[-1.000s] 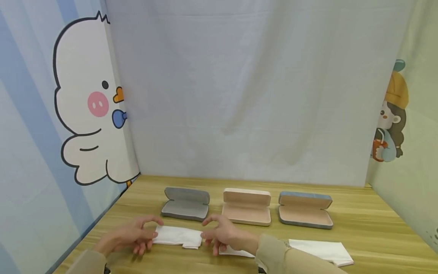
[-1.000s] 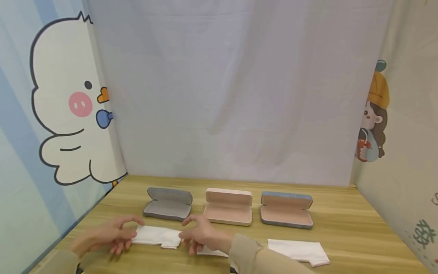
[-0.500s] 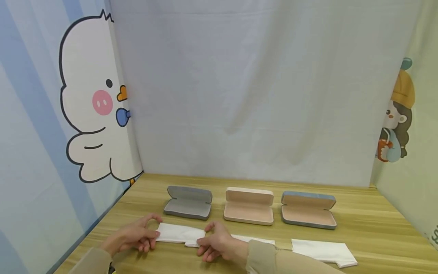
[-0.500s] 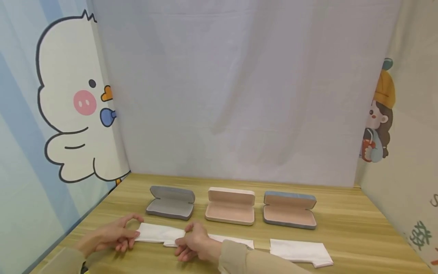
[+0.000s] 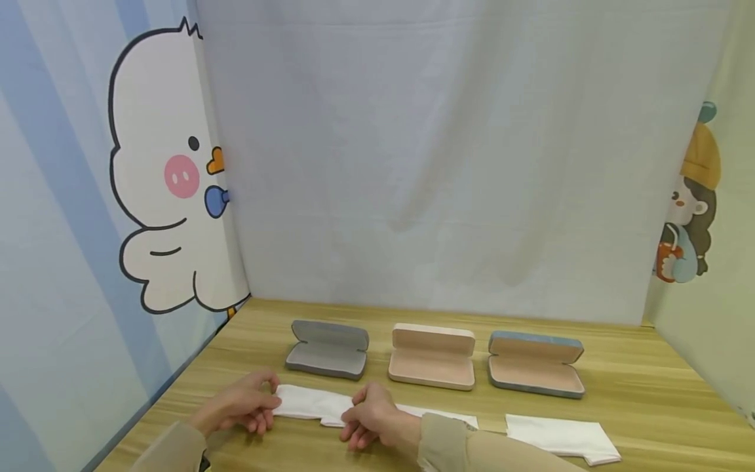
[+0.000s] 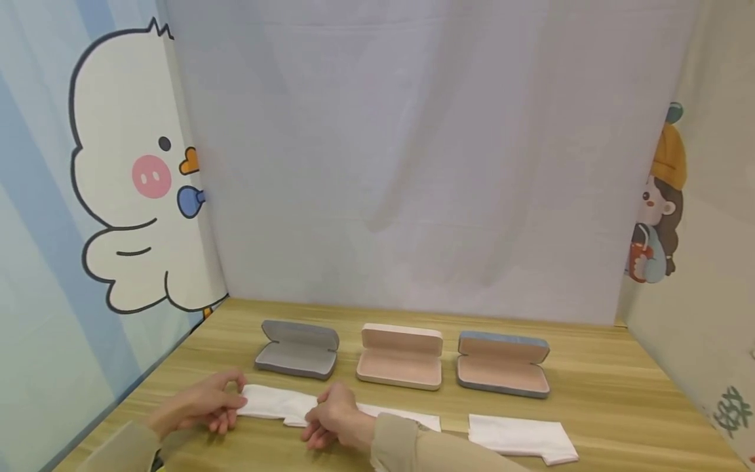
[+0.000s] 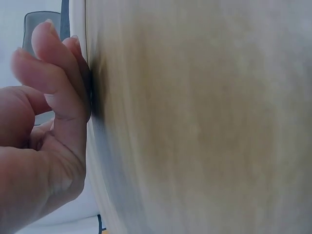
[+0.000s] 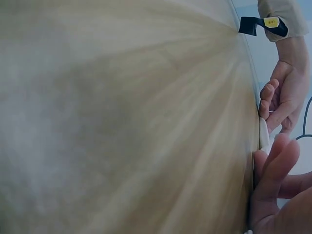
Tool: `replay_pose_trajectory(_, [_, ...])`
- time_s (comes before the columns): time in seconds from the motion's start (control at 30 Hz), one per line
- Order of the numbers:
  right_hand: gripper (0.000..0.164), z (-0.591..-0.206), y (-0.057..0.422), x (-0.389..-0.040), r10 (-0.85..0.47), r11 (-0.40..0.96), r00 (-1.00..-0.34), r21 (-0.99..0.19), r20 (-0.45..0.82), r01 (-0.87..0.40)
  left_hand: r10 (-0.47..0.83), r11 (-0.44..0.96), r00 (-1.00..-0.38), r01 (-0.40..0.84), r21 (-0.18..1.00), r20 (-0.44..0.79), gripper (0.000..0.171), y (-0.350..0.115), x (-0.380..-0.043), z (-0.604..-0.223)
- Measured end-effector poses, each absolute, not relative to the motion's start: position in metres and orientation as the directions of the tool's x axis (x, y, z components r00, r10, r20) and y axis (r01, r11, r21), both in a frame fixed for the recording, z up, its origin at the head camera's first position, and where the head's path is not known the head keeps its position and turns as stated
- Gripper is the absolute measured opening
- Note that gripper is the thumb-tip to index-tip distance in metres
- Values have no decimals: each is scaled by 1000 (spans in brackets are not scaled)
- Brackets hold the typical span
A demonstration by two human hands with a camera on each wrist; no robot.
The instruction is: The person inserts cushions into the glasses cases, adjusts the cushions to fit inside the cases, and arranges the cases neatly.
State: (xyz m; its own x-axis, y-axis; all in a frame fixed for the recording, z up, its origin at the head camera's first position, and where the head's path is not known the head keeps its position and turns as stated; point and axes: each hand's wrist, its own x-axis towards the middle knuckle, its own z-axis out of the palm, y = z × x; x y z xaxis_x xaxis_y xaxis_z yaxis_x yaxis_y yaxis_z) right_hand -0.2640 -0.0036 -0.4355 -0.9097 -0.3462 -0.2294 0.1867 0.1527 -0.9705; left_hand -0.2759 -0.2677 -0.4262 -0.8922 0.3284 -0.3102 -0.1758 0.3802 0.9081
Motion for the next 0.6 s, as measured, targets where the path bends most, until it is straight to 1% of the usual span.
replay_pose_trajectory(0.17, [17,-435,-6,-263,-348,160,-908,-969,-233,188,305,372,-898,-195,907,-318,14,-266,-277,-426])
replay_pose_trajectory(0.37, [14,-437,-5,-267,-366,159,-900,-969,-236,190,317,341,-884,-231,911,-343,14,-268,-286,-427])
replay_pose_trajectory(0.5, [4,-436,-2,-274,-385,164,-892,-969,-236,185,342,311,-869,-254,916,-357,13,-272,-295,-422])
replay_pose_trajectory(0.6, [12,-431,1,-282,-393,152,-892,-972,-224,177,365,292,-866,-243,925,-343,9,-274,-303,-415])
